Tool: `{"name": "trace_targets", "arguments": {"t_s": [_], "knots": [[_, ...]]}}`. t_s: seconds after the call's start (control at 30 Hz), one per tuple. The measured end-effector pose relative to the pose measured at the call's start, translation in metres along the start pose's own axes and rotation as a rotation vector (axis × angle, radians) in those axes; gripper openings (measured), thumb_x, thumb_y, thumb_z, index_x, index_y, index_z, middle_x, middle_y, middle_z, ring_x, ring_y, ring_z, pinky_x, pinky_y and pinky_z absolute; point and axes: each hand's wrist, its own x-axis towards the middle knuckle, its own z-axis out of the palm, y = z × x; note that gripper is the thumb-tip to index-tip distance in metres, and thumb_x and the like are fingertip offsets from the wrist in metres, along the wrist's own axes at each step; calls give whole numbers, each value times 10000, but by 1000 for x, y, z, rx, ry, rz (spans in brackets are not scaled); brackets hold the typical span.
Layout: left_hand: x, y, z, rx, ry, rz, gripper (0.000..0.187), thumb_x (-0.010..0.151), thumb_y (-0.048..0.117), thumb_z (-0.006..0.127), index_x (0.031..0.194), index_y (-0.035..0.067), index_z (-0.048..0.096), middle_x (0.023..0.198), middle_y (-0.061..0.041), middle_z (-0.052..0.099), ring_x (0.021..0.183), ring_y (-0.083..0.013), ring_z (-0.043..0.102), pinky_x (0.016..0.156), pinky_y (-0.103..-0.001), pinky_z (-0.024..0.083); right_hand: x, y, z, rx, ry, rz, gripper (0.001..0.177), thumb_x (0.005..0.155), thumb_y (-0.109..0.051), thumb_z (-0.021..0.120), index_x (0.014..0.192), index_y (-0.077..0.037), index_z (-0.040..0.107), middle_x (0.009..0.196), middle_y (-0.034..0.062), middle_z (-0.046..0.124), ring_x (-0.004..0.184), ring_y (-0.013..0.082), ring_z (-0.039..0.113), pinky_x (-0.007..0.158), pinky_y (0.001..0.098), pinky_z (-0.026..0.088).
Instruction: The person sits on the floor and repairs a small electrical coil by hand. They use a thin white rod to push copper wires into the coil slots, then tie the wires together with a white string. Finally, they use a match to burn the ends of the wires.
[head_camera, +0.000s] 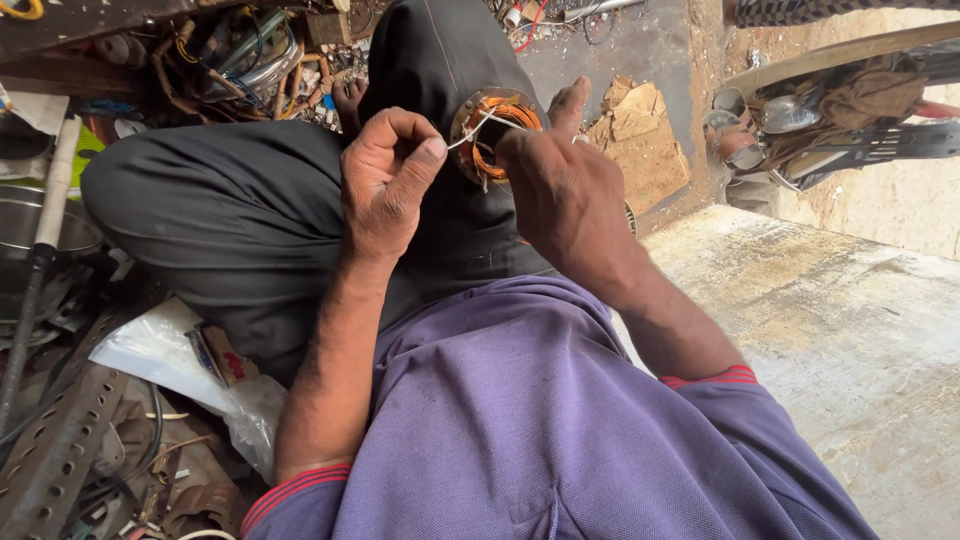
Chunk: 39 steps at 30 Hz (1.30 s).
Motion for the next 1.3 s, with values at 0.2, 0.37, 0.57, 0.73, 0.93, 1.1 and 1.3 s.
{"name": "trace_targets", "arguments": {"t_s": [0.2, 0.37, 0.57, 0.73, 0.93, 1.1, 1.3], "knots": [[6, 5, 0, 38, -23, 16, 86, 1044, 110, 704, 1040, 56, 637, 871, 76, 551, 762, -10, 469, 691, -169, 399, -12, -10, 0, 235, -26, 19, 132, 967, 21, 698, 1079, -20, 642, 861, 138, 690, 735, 292, 703, 630, 383, 531], [-2, 13, 2, 111, -53, -46, 78, 1042, 109, 697, 1016, 57, 645, 813, 86, 526, 712, 1, 432, 654, -155, 363, -3, -15, 4, 468, 6, 147, 107, 996, 9, 680, 1086, -16, 628, 845, 95, 694, 750, 223, 741, 660, 331, 552], [-5, 10, -1, -137, -24, -144, 44, 993, 82, 688, 1018, 55, 663, 833, 31, 599, 708, -40, 498, 655, -192, 415, 12, -18, 12, 488, -54, 104, 87, 989, 19, 682, 1062, -20, 656, 786, 89, 680, 709, 215, 703, 789, 361, 533], [-4, 5, -9, -336, 24, -233, 32, 964, 74, 657, 986, 51, 661, 905, -17, 650, 731, -66, 539, 667, -217, 454, 3, -27, 28, 471, 2, 55, 121, 1000, -33, 702, 1104, -35, 642, 911, 105, 713, 812, 232, 736, 699, 319, 555], [-2, 2, -10, -229, -3, -230, 46, 988, 82, 671, 1020, 58, 649, 913, 0, 635, 765, -62, 541, 722, -219, 468, -14, -27, 38, 110, -17, -88, 148, 971, -63, 741, 1091, -56, 654, 804, 83, 667, 657, 246, 648, 603, 375, 507], [-5, 11, -7, -42, -72, -187, 29, 1030, 66, 638, 1047, 65, 614, 898, 20, 600, 822, -54, 545, 792, -221, 489, -24, -26, 45, 19, 6, -106, 155, 980, -98, 750, 1073, -68, 629, 724, 61, 622, 551, 227, 585, 512, 381, 453], [-2, 23, -5, 338, -88, -53, 34, 1009, 13, 594, 1038, 30, 590, 891, -13, 627, 813, -89, 602, 774, -240, 526, -19, -27, 52, 50, -158, -80, 427, 830, -57, 702, 1237, 10, 589, 723, 88, 605, 616, 300, 617, 531, 423, 471]]}}
